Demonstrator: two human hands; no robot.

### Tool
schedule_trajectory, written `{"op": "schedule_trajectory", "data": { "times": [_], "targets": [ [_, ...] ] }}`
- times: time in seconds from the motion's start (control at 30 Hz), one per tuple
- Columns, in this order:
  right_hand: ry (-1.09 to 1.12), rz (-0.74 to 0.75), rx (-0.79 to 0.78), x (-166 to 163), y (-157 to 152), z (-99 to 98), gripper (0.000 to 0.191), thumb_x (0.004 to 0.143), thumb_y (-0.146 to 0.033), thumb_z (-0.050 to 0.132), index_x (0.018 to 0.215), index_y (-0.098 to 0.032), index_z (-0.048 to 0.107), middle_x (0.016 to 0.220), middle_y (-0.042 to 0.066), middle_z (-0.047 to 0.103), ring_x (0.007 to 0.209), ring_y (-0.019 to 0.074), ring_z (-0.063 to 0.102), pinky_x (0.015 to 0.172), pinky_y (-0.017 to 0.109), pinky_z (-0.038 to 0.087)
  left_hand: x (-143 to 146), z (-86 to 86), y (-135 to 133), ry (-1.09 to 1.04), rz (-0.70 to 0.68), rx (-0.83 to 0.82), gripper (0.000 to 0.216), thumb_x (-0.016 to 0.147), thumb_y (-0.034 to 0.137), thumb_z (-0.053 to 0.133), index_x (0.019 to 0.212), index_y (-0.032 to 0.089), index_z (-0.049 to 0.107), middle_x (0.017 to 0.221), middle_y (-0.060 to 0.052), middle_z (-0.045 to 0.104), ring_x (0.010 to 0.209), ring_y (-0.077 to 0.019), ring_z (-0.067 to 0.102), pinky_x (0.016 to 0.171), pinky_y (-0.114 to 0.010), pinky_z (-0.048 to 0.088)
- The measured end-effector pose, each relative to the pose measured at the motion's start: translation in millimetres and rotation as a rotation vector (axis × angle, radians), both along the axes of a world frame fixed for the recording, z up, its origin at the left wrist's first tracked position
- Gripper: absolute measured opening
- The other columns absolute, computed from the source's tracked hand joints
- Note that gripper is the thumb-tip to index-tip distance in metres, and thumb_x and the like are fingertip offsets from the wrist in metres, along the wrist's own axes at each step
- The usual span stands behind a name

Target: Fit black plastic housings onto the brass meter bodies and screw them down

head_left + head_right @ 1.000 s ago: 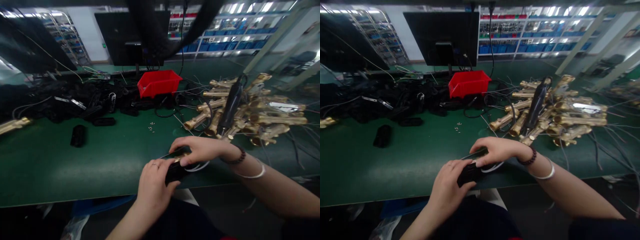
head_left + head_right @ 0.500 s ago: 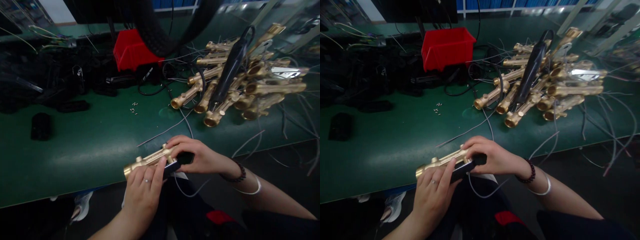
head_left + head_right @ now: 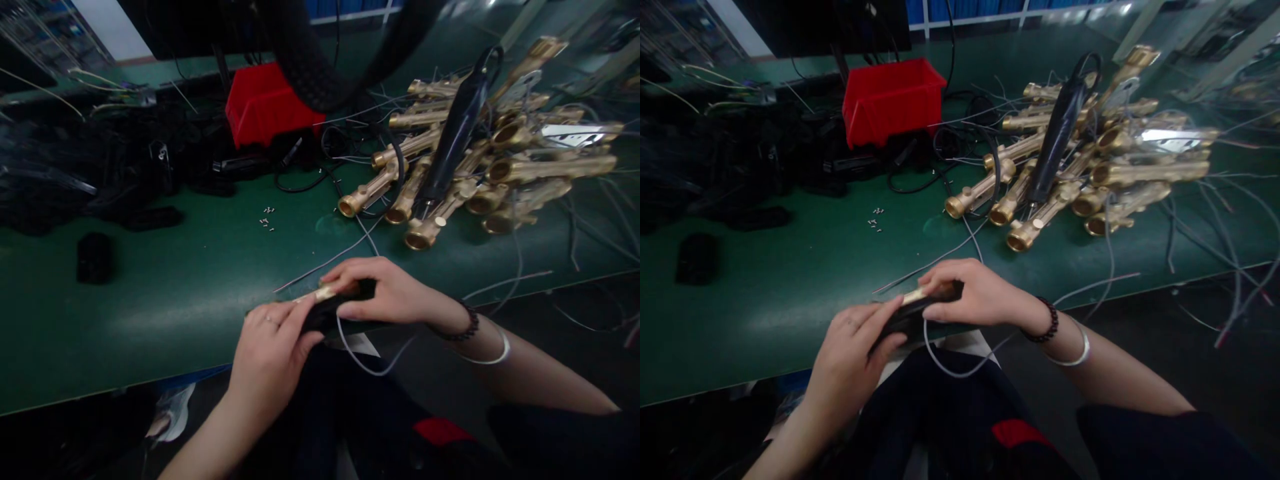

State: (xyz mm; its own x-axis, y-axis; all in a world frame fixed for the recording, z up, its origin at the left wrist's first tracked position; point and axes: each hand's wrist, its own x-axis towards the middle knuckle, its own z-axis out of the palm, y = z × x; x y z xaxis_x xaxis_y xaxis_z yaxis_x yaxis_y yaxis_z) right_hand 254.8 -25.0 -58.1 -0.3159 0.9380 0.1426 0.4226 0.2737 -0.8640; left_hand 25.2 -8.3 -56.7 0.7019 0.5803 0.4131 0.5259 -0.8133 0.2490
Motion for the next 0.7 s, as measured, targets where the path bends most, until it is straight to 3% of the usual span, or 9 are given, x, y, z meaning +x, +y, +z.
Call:
{"op": "schedule_trajectory", "data": {
  "times": [0.17, 0.27, 0.4, 0.47, 0.53, 0.63, 0.7],
  "targets": [
    [-0.131, -0.048, 0.025, -3.0, 21.1, 3.8, 0.02, 0.081, -0.037, 0.067, 0.086, -0.017, 0.07, 0.093, 0.007, 0.068, 0.096, 0.0223, 0.061, 0.086, 0.036, 0.048, -7.7, 3.3, 20.6, -0.025, -0.033, -0.091, 0.047, 0.084, 0.04, 0.059, 0.125, 0.018, 0.049, 0.117, -0.013, 0.058, 0.105, -0.0259, 0.056, 0.087, -0.04, 0.05],
    [-0.148, -0.094, 0.062, -2.6, 18.4, 5.5, 0.019, 0.082, -0.036, 0.065, 0.086, -0.018, 0.07, 0.097, 0.007, 0.068, 0.094, 0.0216, 0.062, 0.084, 0.036, 0.049, -11.6, -1.2, 20.6, -0.039, -0.049, -0.098, 0.05, 0.083, 0.027, 0.061, 0.13, 0.021, 0.045, 0.113, -0.01, 0.06, 0.102, -0.0241, 0.058, 0.086, -0.039, 0.051],
    [-0.093, -0.514, 0.401, -4.5, -15.6, 25.9, 0.007, 0.084, -0.024, 0.061, 0.084, -0.022, 0.068, 0.093, 0.005, 0.069, 0.089, 0.0211, 0.063, 0.081, 0.037, 0.051, -11.7, -6.4, 28.7, -0.093, 0.012, -0.116, 0.043, 0.087, 0.021, 0.054, 0.129, 0.021, 0.047, 0.111, -0.01, 0.061, 0.101, -0.0216, 0.059, 0.086, -0.037, 0.051],
    [0.015, -0.67, 0.634, -10.4, -38.9, 39.5, 0.013, 0.083, -0.015, 0.058, 0.088, -0.025, 0.067, 0.084, 0.003, 0.068, 0.079, 0.0198, 0.064, 0.075, 0.035, 0.052, -9.3, -5.4, 38.6, -0.075, 0.043, -0.174, 0.041, 0.088, 0.023, 0.052, 0.128, 0.021, 0.048, 0.115, -0.01, 0.061, 0.105, -0.0219, 0.058, 0.089, -0.039, 0.05],
    [0.078, -0.534, 0.733, -20.6, -57.0, 46.2, 0.021, 0.081, -0.01, 0.056, 0.094, -0.025, 0.065, 0.075, 0.001, 0.067, 0.069, 0.017, 0.064, 0.066, 0.03, 0.053, -6.6, -3.0, 48.8, -0.056, 0.048, -0.237, 0.038, 0.089, 0.025, 0.05, 0.126, 0.02, 0.051, 0.117, -0.01, 0.06, 0.107, -0.0217, 0.057, 0.091, -0.039, 0.049],
    [-0.065, -0.112, 0.553, -38.0, -61.9, 34.7, 0.018, 0.084, -0.012, 0.051, 0.091, -0.023, 0.064, 0.073, 0.001, 0.067, 0.064, 0.014, 0.064, 0.059, 0.024, 0.054, -3.7, -0.3, 57.2, -0.071, 0.045, -0.299, 0.036, 0.088, 0.023, 0.049, 0.123, 0.018, 0.053, 0.118, -0.01, 0.061, 0.109, -0.0213, 0.057, 0.094, -0.04, 0.048],
    [-0.227, -0.114, 0.457, -44.1, -50.1, 17.7, 0.02, 0.087, -0.014, 0.046, 0.088, -0.021, 0.064, 0.086, 0.006, 0.069, 0.078, 0.0173, 0.066, 0.071, 0.028, 0.056, -2.8, -0.1, 56.4, -0.093, 0.049, -0.32, 0.036, 0.087, 0.021, 0.049, 0.122, 0.018, 0.054, 0.118, -0.01, 0.06, 0.109, -0.0211, 0.056, 0.095, -0.04, 0.047]
  ]
}}
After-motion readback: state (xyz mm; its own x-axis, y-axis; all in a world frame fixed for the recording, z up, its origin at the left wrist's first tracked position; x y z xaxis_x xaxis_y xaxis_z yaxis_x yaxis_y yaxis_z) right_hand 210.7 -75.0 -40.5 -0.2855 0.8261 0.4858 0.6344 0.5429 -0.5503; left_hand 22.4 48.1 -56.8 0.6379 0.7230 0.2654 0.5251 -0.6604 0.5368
